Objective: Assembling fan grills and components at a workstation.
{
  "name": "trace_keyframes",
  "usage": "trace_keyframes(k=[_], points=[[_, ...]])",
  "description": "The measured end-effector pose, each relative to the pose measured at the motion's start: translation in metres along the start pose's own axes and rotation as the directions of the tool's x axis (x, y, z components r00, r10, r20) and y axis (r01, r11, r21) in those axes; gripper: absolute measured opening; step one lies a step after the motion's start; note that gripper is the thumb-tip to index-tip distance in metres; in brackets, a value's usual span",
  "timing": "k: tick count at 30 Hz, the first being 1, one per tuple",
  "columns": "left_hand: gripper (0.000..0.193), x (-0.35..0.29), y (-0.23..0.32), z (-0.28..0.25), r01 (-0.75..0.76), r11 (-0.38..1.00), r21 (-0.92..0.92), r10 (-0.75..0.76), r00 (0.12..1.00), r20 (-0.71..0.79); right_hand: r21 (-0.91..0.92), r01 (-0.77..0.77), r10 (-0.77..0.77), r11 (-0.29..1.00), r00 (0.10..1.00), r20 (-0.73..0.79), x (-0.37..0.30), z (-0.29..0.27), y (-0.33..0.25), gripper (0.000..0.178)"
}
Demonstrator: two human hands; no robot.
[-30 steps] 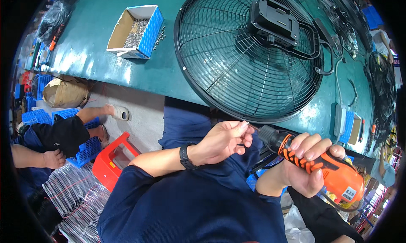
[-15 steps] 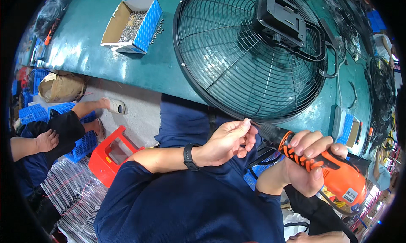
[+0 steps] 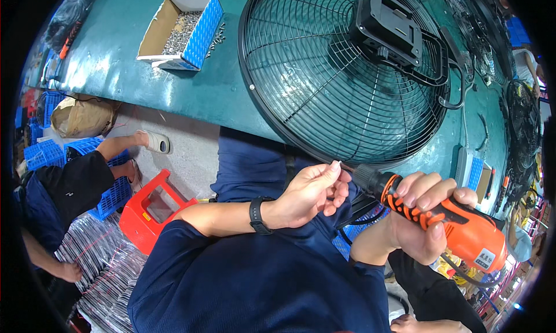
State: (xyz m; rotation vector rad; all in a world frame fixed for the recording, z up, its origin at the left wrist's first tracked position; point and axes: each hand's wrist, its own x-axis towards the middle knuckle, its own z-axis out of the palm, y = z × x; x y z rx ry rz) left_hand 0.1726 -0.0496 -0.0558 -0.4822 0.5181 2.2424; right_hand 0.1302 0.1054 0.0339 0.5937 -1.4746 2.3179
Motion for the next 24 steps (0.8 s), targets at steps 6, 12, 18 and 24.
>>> trace_keyframes(k=[6,12,18,24], points=[[0.024,-0.008,0.010,-0.009,-0.041,0.945,0.325,0.057,0.998,-0.040,-0.003,-0.003,0.003,1.000,1.000,-0.007,0.001,0.000,0.003,0.049],[0.035,-0.031,0.049,0.000,-0.482,-0.360,0.799,0.579,0.556,0.597,0.022,-0.017,0.016,1.000,1.000,0.021,0.003,-0.002,0.004,0.049],[0.053,-0.012,0.076,0.003,-0.208,-0.786,0.582,0.403,0.542,0.738,0.002,-0.038,0.037,0.999,0.997,0.062,0.007,-0.002,0.006,0.047],[0.051,-0.010,0.079,0.013,-0.199,-0.806,0.557,0.344,0.608,0.715,-0.016,-0.047,0.048,0.999,0.996,0.070,0.009,0.002,0.006,0.048]])
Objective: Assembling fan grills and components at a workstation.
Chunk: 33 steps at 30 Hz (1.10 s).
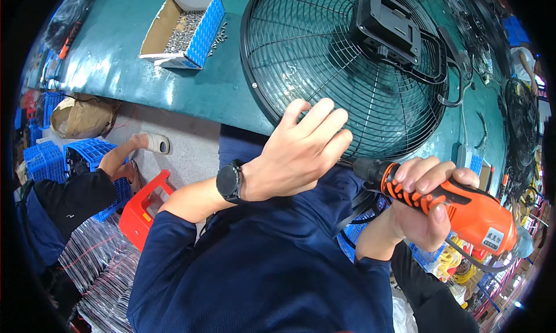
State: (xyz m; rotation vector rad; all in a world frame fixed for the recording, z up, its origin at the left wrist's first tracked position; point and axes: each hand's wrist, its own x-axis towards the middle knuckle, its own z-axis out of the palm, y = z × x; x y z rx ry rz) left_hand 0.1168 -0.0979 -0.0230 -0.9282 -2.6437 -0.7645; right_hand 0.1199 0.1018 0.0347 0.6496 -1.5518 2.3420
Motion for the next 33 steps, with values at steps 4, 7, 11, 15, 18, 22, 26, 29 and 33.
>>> trace_keyframes(k=[4,7,11,15,18,22,26,29,33], points=[[0.050,0.009,-0.006,-0.004,-0.053,0.999,-0.001,0.053,0.996,0.074,-0.001,-0.001,0.001,1.000,1.000,0.000,0.002,0.005,-0.001,0.047],[0.050,0.012,-0.010,-0.007,-0.063,0.997,-0.043,0.067,0.993,0.100,0.005,0.011,-0.011,1.000,1.000,0.002,0.002,0.012,-0.002,0.047],[0.051,0.015,-0.011,-0.008,-0.068,0.994,-0.082,0.075,0.994,0.085,-0.026,0.045,-0.046,0.999,0.998,-0.030,-0.002,0.018,-0.003,0.051],[0.049,0.014,-0.011,-0.003,-0.048,0.994,-0.096,0.055,0.996,0.075,-0.087,0.086,-0.089,0.992,0.995,-0.034,-0.007,0.015,-0.007,0.050],[0.041,0.006,-0.008,-0.002,-0.049,0.995,-0.083,0.050,0.999,0.005,-0.098,0.161,-0.164,0.982,0.986,-0.019,-0.009,0.010,-0.017,0.050],[0.028,-0.001,-0.009,-0.003,-0.284,0.950,-0.132,0.278,0.958,-0.062,-0.090,0.202,-0.212,0.975,0.971,-0.114,-0.011,0.004,-0.025,0.047],[0.015,0.005,-0.013,-0.001,-0.441,0.896,-0.048,0.439,0.897,-0.054,-0.056,0.189,-0.191,0.980,0.981,-0.033,-0.013,-0.006,-0.026,0.048],[0.016,0.009,-0.017,-0.004,-0.511,0.859,-0.041,0.507,0.859,-0.069,-0.066,0.178,-0.181,0.982,0.982,-0.046,-0.017,-0.011,-0.027,0.046],[0.018,0.019,-0.014,-0.005,-0.608,0.790,0.077,0.611,0.792,-0.011,-0.046,0.069,-0.077,0.997,0.979,-0.187,-0.013,-0.018,-0.034,0.047]])
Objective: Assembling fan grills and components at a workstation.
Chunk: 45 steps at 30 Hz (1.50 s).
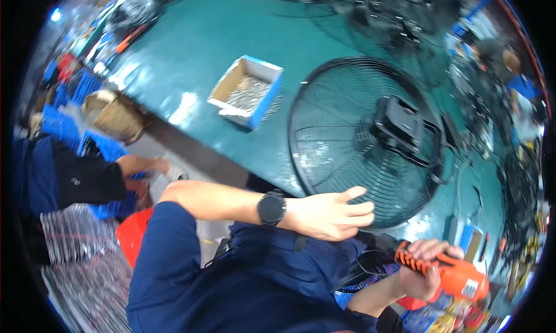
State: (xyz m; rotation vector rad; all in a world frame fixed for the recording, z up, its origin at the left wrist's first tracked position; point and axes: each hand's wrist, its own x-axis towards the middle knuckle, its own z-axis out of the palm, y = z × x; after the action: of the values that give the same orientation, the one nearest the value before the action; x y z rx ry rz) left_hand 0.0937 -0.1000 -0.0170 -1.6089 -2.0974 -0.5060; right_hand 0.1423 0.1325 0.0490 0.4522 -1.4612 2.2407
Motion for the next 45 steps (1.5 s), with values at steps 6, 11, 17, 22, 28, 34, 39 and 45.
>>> trace_keyframes(k=[6,11,17,22,28,34,39,45], points=[[0.015,0.006,0.015,-0.015,0.165,0.976,-0.142,-0.156,0.985,0.071,-0.053,-0.248,0.245,0.967,0.967,-0.066,0.063,-0.035,0.002,0.041],[0.015,-0.019,0.061,-0.023,0.402,0.244,-0.882,-0.747,0.658,0.093,-0.137,-0.450,0.381,0.882,0.854,-0.356,0.104,-0.070,0.025,0.033],[0.013,-0.048,0.080,0.007,0.193,-0.413,-0.890,-0.859,0.241,0.451,0.141,-0.599,0.611,0.788,0.737,-0.290,0.101,-0.076,0.046,0.028],[0.005,-0.053,0.075,0.023,0.328,-0.313,-0.892,-0.923,0.118,0.367,0.104,-0.613,0.618,0.783,0.749,-0.238,0.074,-0.077,0.051,0.032],[0.018,-0.057,0.071,0.015,0.579,0.061,-0.813,-0.945,0.296,0.140,0.021,-0.592,0.591,0.805,0.799,-0.116,0.074,-0.094,0.054,0.033],[0.049,-0.056,0.059,0.013,0.752,0.509,-0.418,-0.832,0.555,-0.013,0.037,-0.587,0.588,0.809,0.806,-0.074,0.070,-0.097,0.058,0.035],[0.049,-0.051,0.059,0.026,0.715,0.547,-0.435,-0.831,0.526,-0.181,0.057,-0.565,0.568,0.823,0.822,-0.045,0.070,-0.100,0.059,0.037],[0.045,-0.055,0.059,0.030,0.700,0.563,-0.439,-0.823,0.523,-0.222,0.048,-0.532,0.534,0.845,0.845,-0.022,0.064,-0.101,0.060,0.040]])
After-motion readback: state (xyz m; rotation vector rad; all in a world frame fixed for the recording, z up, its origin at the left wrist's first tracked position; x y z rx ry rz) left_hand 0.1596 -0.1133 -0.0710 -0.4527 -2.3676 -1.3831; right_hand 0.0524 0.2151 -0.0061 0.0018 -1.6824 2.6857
